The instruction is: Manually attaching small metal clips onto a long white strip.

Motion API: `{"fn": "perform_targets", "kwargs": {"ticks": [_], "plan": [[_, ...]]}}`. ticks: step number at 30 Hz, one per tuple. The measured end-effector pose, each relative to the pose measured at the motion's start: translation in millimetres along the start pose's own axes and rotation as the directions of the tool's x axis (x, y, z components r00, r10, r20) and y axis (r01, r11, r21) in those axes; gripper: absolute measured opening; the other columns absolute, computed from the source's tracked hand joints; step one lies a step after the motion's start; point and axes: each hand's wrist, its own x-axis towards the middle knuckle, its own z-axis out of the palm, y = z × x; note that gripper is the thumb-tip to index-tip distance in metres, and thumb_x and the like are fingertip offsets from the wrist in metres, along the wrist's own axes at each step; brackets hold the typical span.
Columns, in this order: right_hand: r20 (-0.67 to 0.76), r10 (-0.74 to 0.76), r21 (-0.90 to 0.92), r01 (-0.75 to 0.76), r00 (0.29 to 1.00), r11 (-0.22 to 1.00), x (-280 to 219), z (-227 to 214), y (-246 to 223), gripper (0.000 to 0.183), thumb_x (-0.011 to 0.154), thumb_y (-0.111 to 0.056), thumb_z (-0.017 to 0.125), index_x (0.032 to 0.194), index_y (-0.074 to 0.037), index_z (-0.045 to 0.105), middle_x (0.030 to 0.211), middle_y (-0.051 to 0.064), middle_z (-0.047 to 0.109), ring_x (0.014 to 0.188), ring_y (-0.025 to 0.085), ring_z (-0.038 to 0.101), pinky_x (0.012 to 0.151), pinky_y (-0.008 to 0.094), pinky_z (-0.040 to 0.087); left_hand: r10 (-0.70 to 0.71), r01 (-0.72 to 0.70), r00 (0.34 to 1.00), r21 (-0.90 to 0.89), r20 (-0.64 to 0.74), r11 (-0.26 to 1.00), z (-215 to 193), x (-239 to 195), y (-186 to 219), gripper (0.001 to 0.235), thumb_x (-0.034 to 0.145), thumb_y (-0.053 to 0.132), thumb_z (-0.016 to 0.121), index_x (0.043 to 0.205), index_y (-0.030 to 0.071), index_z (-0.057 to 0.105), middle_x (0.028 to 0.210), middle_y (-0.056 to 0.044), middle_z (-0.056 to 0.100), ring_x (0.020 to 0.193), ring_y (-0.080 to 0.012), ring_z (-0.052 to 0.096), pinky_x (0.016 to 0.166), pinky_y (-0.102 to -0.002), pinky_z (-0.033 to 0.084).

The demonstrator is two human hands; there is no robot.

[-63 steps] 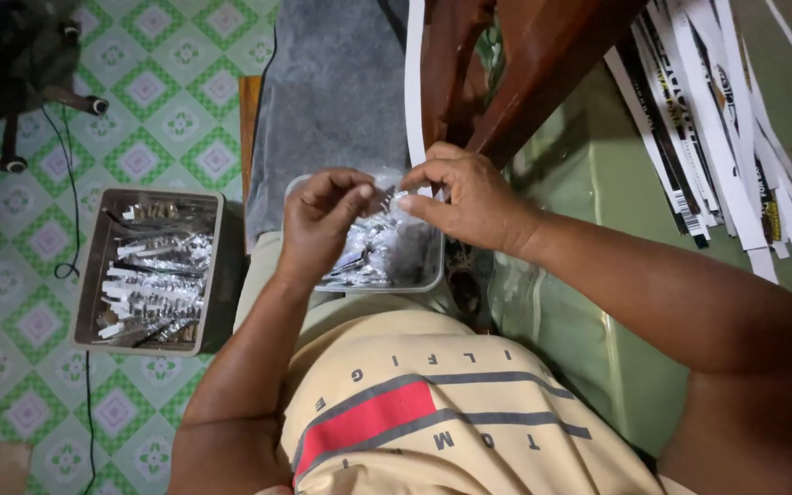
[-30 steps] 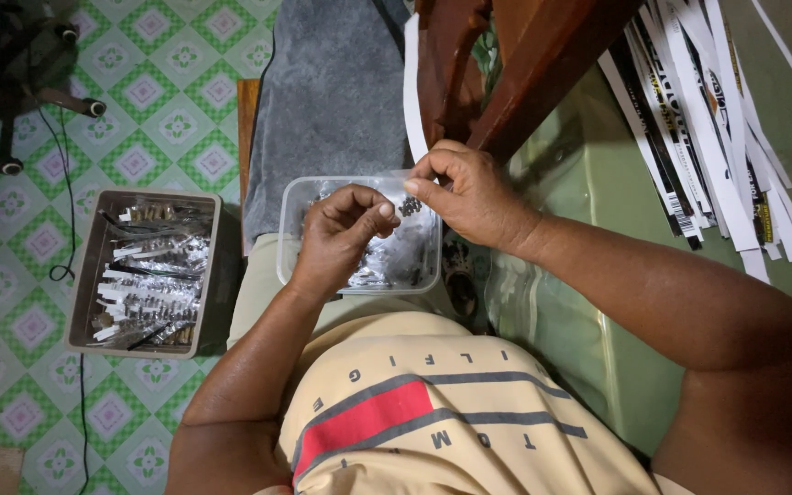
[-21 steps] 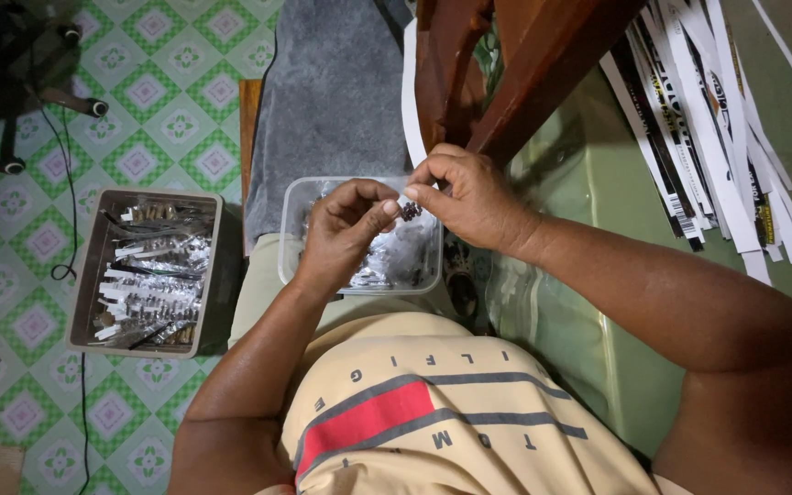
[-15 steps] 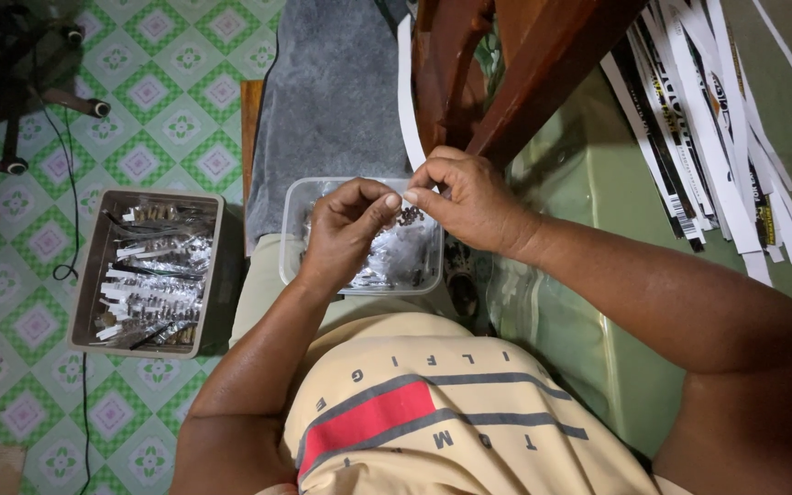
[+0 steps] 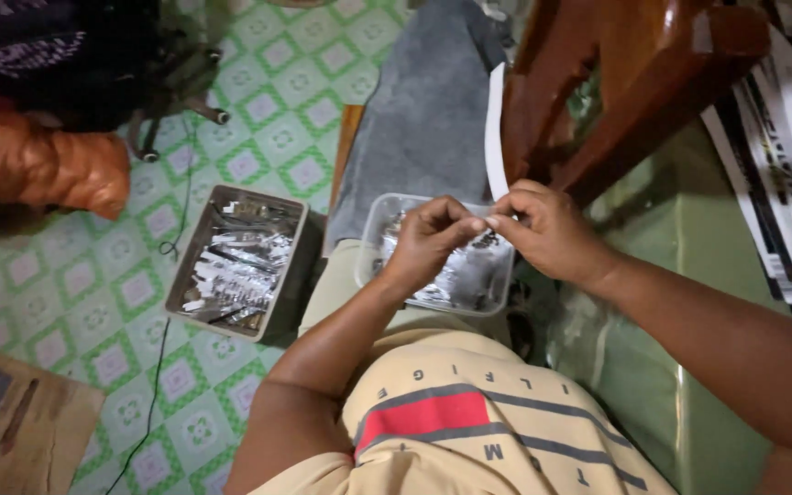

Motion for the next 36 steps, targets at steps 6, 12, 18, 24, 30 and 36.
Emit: {"fn": "perform_targets", "kwargs": {"ticks": [6, 12, 18, 24, 30, 36], "plan": [[0.008, 0.04, 0.014, -0.04, 0.999, 0.999, 0.1, 0.8, -4.8, 0.006, 0.093, -0.009, 0.074, 0.092, -0.003, 0.074, 0.085, 0.01, 0.065, 0.081, 0.021, 0.067, 0.066, 0.032, 0.051, -0.014, 0.014, 1.0, 0.011, 0.0, 1.0, 0.6, -1.5, -0.4, 0.016, 0.087, 0.009, 0.083, 0.083, 0.002, 0.07, 0.057, -0.004, 0.059, 0.058, -0.0058, 0.052, 0.054, -0.021, 0.044], [-0.011, 0.094, 0.024, -0.094, 0.995, 0.995, 0.1, 1.4, 0.9, 0.008, 0.094, -0.011, 0.076, 0.094, -0.003, 0.076, 0.085, 0.009, 0.066, 0.082, 0.02, 0.066, 0.063, 0.03, 0.051, -0.008, 0.008, 1.0, -0.029, 0.009, 1.0, -4.2, -2.6, -0.4, 0.013, 0.09, 0.009, 0.082, 0.089, 0.0, 0.072, 0.064, -0.009, 0.067, 0.062, -0.0093, 0.062, 0.059, -0.022, 0.052], [-0.007, 0.124, 0.017, -0.124, 0.992, 0.992, 1.4, 0.1, -7.2, 0.01, 0.093, -0.013, 0.077, 0.094, -0.003, 0.076, 0.085, 0.01, 0.066, 0.082, 0.02, 0.067, 0.063, 0.03, 0.051, 0.006, -0.006, 1.0, -0.065, 0.002, 0.998, -6.7, -3.1, -6.9, 0.013, 0.092, 0.007, 0.08, 0.093, -0.003, 0.072, 0.067, -0.009, 0.066, 0.065, -0.0098, 0.061, 0.061, -0.023, 0.053], [-0.035, 0.135, 0.0, -0.135, 0.99, 0.991, -3.3, 7.0, 3.7, 0.017, 0.088, -0.014, 0.082, 0.093, 0.0, 0.074, 0.086, 0.012, 0.066, 0.082, 0.022, 0.067, 0.062, 0.03, 0.052, 0.029, -0.032, 0.999, -0.074, -0.039, 0.997, -10.2, -3.2, -0.9, 0.011, 0.091, 0.005, 0.08, 0.093, -0.002, 0.072, 0.067, -0.008, 0.066, 0.066, -0.0085, 0.06, 0.063, -0.023, 0.052], [-0.011, 0.162, -0.005, -0.162, 0.987, 0.987, 0.7, 3.2, -10.6, 0.012, 0.088, -0.012, 0.079, 0.091, -0.002, 0.073, 0.088, 0.012, 0.068, 0.082, 0.024, 0.068, 0.063, 0.032, 0.054, 0.051, -0.054, 0.998, -0.079, -0.048, 0.995, -8.6, -3.8, -3.1, 0.011, 0.09, 0.003, 0.081, 0.092, -0.004, 0.072, 0.066, -0.009, 0.064, 0.065, -0.0093, 0.057, 0.062, -0.024, 0.051], [-0.005, 0.163, -0.053, -0.163, 0.987, 0.985, -11.5, -1.9, -15.0, 0.009, 0.084, -0.015, 0.08, 0.086, -0.008, 0.076, 0.082, 0.008, 0.068, 0.085, 0.027, 0.071, 0.074, 0.037, 0.055, 0.077, -0.068, 0.993, -0.096, 0.092, 0.993, -11.3, 0.2, 3.7, 0.01, 0.089, 0.002, 0.08, 0.094, -0.003, 0.072, 0.074, -0.01, 0.069, 0.07, -0.0094, 0.062, 0.067, -0.026, 0.053]]}}
